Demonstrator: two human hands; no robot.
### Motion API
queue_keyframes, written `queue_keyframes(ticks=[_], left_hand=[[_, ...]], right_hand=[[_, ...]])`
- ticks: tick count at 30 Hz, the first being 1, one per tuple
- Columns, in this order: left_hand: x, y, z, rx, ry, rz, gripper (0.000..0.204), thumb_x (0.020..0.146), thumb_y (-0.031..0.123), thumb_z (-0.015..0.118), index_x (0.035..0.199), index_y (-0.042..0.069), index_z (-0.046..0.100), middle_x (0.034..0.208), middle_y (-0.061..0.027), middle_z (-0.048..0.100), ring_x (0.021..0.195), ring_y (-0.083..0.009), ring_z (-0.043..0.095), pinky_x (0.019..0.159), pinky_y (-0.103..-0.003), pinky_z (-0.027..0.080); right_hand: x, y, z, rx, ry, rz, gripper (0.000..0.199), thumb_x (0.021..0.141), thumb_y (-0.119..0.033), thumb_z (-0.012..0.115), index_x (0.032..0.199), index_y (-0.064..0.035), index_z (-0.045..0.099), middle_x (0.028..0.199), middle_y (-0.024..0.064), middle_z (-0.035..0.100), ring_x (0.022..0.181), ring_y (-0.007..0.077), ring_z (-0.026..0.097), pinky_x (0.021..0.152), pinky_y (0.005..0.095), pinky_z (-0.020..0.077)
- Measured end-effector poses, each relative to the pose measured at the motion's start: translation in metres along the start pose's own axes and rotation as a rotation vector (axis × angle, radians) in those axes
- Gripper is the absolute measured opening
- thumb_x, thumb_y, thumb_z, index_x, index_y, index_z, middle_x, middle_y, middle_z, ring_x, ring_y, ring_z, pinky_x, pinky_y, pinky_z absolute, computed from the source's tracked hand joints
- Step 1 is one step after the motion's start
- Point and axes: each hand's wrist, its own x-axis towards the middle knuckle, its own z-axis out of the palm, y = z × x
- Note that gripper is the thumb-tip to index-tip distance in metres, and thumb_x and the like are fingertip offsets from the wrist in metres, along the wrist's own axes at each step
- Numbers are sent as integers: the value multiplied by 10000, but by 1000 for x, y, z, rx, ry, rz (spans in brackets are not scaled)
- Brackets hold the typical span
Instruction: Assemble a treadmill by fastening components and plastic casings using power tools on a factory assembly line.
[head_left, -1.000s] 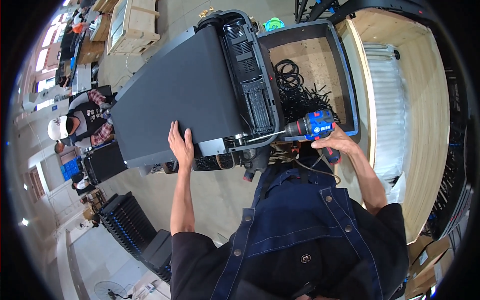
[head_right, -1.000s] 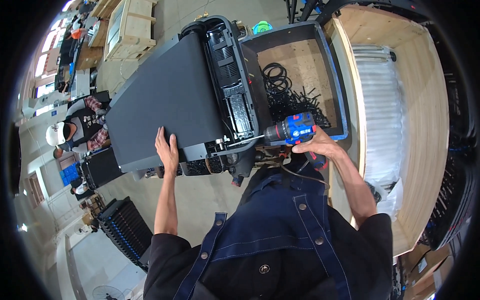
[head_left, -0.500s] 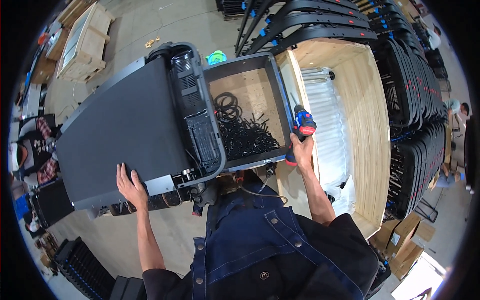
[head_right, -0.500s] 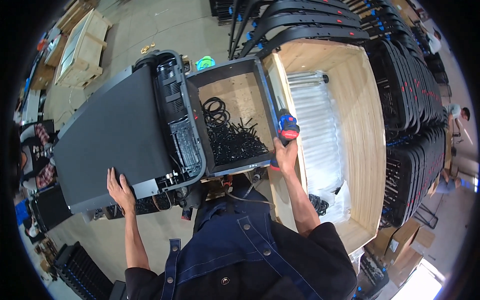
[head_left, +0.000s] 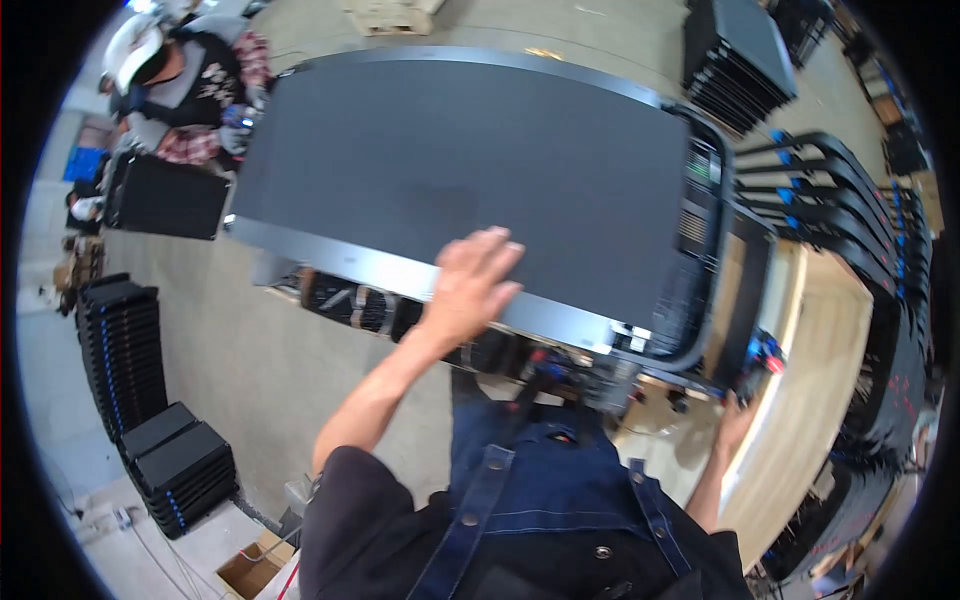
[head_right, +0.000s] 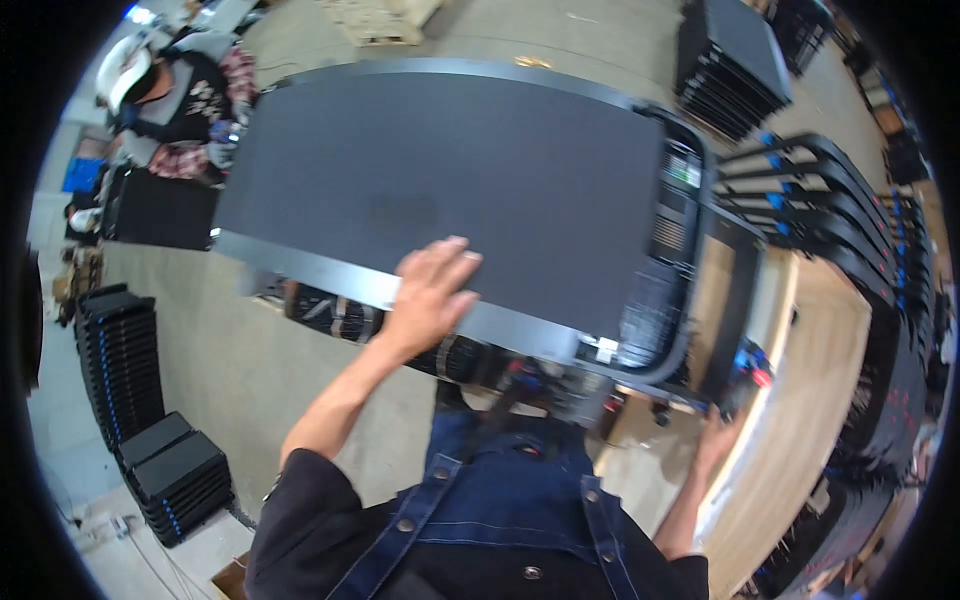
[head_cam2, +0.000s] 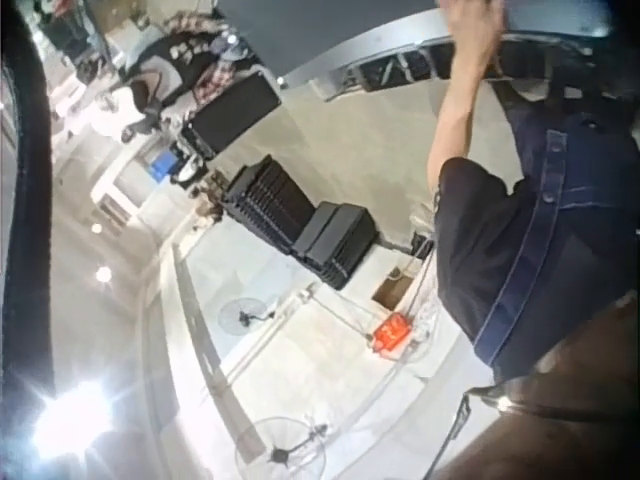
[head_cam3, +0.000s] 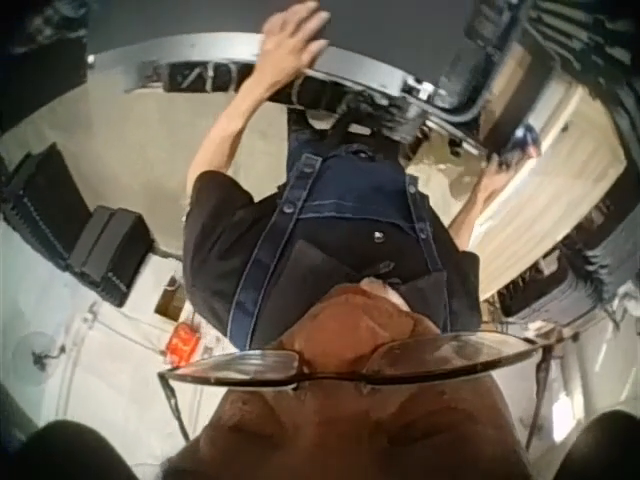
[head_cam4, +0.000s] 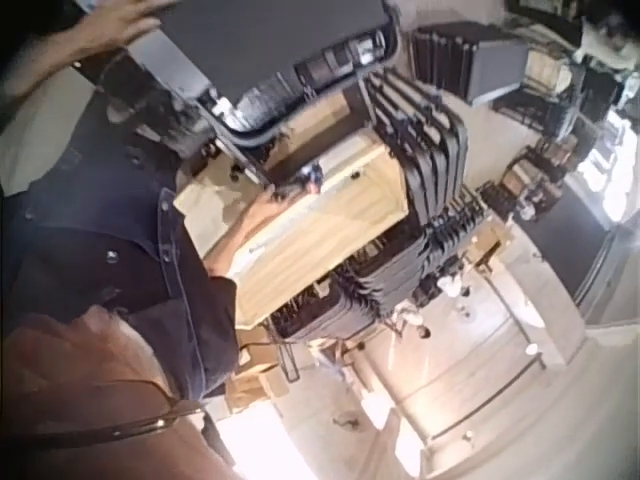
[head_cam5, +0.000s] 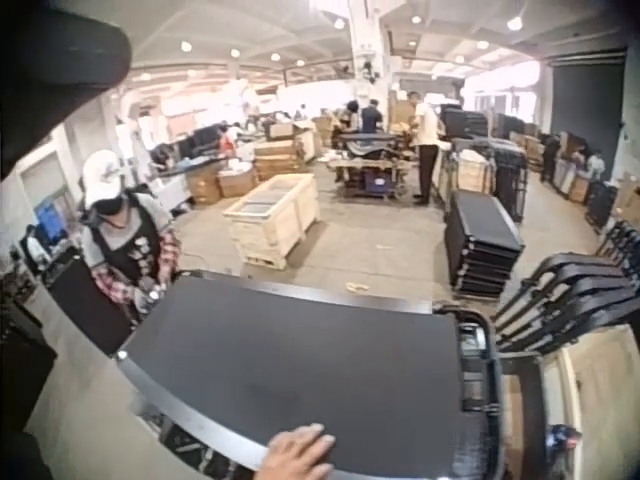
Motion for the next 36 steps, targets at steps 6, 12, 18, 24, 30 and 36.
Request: queue_keyframes(ticks=[6,12,18,24,30,36], left_hand=[[-37,-95,-38,8,-6,267,516,923,405,658,1366,148,599,1453,-113,532,1382,-316,465,1158,-531,329],[-42,-245,-120,18,95,41,423,957,342,645,1321,126,631,1432,-87,559,1328,-281,496,1129,-468,334],[-25,-270,-116,92,51,-60,442,981,316,619,1378,124,596,1470,-86,535,1358,-292,474,1152,-463,326],[-15,-279,-113,104,35,-82,453,928,282,664,1347,114,619,1460,-96,540,1338,-298,493,1136,-475,339],[-7,-271,-100,47,7,-123,478,845,205,694,1302,69,649,1430,-153,572,1322,-350,516,1133,-496,347],[-6,-270,-99,94,-40,-167,506,849,242,704,1334,122,619,1459,-104,546,1319,-322,506,1116,-526,356]], right_hand=[[-157,-148,31,338,-299,325,382,964,-173,671,1258,63,610,1041,143,723,906,205,712,806,314,578],[-241,-324,155,151,-1119,262,310,957,-202,690,1159,33,684,922,81,724,782,139,676,718,270,553],[-231,-305,310,126,-1033,109,132,866,-47,639,989,-17,677,871,59,697,760,162,632,670,331,509],[-198,-331,380,394,-985,408,136,873,-71,646,999,-27,676,881,64,697,762,177,628,676,343,511],[-186,-383,399,805,-885,629,142,881,-95,653,1009,-38,676,892,70,697,763,192,624,683,354,513],[-168,-362,396,1056,-791,834,150,888,-119,660,1019,-48,675,902,75,698,765,207,620,689,365,515]])
